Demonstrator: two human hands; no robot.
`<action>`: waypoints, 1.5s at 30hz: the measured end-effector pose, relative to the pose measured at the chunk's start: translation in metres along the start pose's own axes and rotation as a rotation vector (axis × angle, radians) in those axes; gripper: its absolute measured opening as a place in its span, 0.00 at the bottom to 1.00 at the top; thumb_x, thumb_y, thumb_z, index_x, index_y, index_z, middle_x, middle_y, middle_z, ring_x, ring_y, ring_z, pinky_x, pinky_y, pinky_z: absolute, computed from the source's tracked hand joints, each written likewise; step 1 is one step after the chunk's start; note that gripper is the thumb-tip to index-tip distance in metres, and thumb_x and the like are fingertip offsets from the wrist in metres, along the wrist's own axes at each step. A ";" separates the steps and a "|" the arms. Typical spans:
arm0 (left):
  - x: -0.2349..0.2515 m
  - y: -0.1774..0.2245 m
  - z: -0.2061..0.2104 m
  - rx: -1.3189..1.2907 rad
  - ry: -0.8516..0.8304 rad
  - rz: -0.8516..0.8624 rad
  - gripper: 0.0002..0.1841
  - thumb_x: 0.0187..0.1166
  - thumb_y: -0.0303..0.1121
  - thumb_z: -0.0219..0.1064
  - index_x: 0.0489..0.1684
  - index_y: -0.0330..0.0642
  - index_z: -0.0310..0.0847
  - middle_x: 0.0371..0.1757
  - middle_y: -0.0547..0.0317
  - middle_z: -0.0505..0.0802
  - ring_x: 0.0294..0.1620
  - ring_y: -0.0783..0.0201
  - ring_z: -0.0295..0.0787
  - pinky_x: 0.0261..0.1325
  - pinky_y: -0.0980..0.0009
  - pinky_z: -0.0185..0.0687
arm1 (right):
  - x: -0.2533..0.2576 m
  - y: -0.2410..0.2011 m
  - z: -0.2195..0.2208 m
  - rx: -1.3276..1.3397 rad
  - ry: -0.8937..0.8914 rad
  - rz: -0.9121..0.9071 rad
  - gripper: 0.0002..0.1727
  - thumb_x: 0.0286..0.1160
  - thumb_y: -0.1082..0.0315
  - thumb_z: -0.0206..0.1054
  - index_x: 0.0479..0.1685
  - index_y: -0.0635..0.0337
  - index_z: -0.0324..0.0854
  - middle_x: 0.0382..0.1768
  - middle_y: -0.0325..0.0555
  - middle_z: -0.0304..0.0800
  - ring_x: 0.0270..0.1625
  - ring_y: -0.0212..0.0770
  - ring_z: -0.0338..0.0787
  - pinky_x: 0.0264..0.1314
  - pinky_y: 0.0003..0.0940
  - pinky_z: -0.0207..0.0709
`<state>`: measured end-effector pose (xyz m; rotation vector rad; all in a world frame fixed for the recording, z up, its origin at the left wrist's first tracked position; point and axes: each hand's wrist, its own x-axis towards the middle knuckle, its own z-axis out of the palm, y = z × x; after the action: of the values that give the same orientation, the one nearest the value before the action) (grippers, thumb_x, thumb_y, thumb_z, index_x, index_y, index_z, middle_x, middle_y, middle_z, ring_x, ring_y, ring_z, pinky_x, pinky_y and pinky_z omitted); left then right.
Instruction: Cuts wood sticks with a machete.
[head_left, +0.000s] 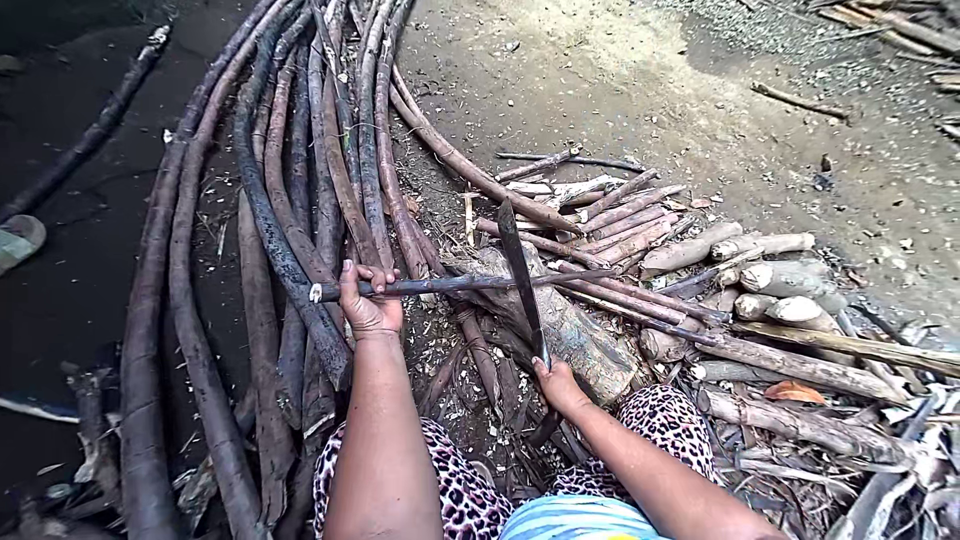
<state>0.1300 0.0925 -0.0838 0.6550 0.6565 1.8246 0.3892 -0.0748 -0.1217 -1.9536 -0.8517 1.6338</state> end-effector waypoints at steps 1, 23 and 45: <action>-0.004 0.002 0.008 0.028 -0.017 0.005 0.24 0.93 0.40 0.42 0.20 0.58 0.75 0.15 0.73 0.79 0.23 0.69 0.82 0.51 0.63 0.86 | -0.003 -0.004 -0.004 -0.007 -0.001 0.004 0.18 0.97 0.55 0.48 0.56 0.63 0.70 0.21 0.43 0.71 0.13 0.37 0.74 0.19 0.34 0.78; -0.090 -0.183 0.188 2.085 -0.926 -0.543 0.41 0.79 0.29 0.71 0.94 0.37 0.55 0.96 0.30 0.46 0.97 0.29 0.36 0.91 0.29 0.40 | -0.009 0.015 -0.034 -0.691 0.045 -0.170 0.27 0.92 0.57 0.56 0.79 0.70 0.67 0.61 0.67 0.89 0.65 0.60 0.91 0.72 0.56 0.80; -0.053 -0.151 0.347 1.752 -1.032 -0.196 0.61 0.56 0.41 0.91 0.97 0.56 0.51 0.91 0.34 0.63 0.91 0.31 0.57 0.85 0.30 0.59 | -0.039 0.005 -0.056 -0.685 0.065 -0.309 0.24 0.80 0.62 0.70 0.68 0.71 0.80 0.50 0.67 0.92 0.57 0.65 0.92 0.67 0.64 0.80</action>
<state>0.4875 0.1349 0.0465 2.2545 1.3538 0.1003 0.4412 -0.1033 -0.0873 -2.1227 -1.7591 1.1750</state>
